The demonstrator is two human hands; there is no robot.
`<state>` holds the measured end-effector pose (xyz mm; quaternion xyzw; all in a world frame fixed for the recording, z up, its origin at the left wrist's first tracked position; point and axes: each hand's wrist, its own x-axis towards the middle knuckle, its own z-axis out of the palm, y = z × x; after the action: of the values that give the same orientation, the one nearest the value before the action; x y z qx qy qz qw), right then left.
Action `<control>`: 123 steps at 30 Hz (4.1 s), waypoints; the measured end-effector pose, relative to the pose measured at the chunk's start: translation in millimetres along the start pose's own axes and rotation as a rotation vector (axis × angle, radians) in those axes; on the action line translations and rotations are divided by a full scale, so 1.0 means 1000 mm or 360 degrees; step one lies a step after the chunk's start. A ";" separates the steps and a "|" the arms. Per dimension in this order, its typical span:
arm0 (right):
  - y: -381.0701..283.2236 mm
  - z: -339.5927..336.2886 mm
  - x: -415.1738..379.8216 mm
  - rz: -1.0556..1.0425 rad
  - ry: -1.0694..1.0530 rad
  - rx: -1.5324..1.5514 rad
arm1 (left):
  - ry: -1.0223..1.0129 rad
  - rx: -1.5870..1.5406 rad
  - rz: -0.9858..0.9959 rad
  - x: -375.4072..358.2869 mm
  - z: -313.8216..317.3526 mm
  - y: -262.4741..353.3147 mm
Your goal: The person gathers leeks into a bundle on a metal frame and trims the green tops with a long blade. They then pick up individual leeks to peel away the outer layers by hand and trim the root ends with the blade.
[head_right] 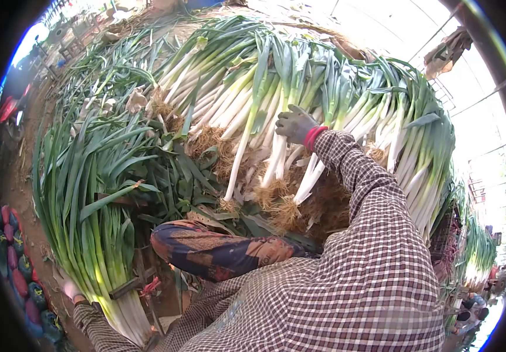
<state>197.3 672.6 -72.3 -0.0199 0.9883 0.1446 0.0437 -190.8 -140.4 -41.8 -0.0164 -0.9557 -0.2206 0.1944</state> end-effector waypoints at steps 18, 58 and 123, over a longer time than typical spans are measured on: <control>-0.169 -0.173 0.150 -0.0358 0.0991 0.1611 | -0.0792 -0.2735 -0.0717 -0.184 0.029 0.382; -0.294 -0.216 0.099 -0.0760 0.0562 0.1103 | 0.0988 -0.2440 -0.0890 -0.158 -0.128 0.169; -0.305 -0.225 0.115 -0.0658 -0.1090 0.2593 | -0.0530 -0.2245 -0.0455 -0.234 -0.067 0.243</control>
<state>80.4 313.3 45.3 -0.1158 0.6943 -0.6119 0.3607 78.4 63.4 25.9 -0.0462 -0.5964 -0.8003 -0.0405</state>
